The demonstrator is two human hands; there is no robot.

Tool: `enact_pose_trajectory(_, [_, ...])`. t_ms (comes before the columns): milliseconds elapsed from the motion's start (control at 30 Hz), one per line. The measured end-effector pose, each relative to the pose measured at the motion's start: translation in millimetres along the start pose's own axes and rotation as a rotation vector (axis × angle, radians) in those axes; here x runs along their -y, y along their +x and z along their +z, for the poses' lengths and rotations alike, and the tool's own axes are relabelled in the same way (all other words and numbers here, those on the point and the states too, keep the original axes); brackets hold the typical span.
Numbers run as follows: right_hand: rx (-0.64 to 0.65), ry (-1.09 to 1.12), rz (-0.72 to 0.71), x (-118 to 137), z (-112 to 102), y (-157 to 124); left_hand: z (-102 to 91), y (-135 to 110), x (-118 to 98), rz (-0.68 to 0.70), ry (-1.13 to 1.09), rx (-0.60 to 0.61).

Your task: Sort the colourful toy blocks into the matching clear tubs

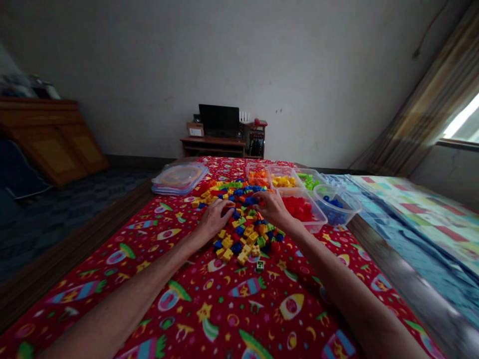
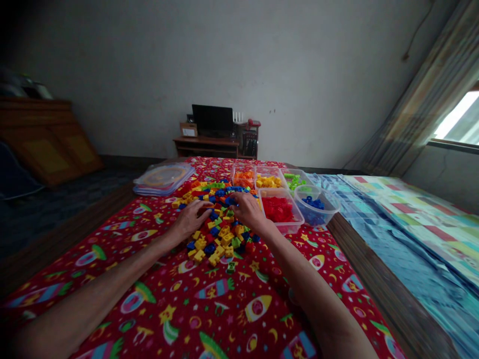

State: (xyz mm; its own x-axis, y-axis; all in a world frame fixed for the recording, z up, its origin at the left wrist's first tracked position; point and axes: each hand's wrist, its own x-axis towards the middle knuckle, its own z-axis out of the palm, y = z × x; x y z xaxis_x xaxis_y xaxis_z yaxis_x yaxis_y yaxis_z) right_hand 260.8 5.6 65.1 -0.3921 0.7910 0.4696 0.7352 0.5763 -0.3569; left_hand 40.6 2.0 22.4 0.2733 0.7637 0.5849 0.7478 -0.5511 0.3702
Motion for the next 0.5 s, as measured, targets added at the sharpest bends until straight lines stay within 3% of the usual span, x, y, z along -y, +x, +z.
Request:
enact_pose_trajectory(267, [-0.108, -0.025, 0.014, 3.9, -10.0, -1.5, 1.3, -0.2, 2.9, -0.015, -0.016, -0.001])
enact_pose_trajectory(400, [-0.248, -0.046, 0.075, -9.8, -44.5, -0.3, 1.4, -1.1, 4.6, 0.001, -0.024, -0.001])
enact_pose_trajectory(500, [-0.414, -0.149, 0.233, -37.5, -82.5, -3.9, 0.5, -1.3, 4.0, 0.019, -0.031, 0.009])
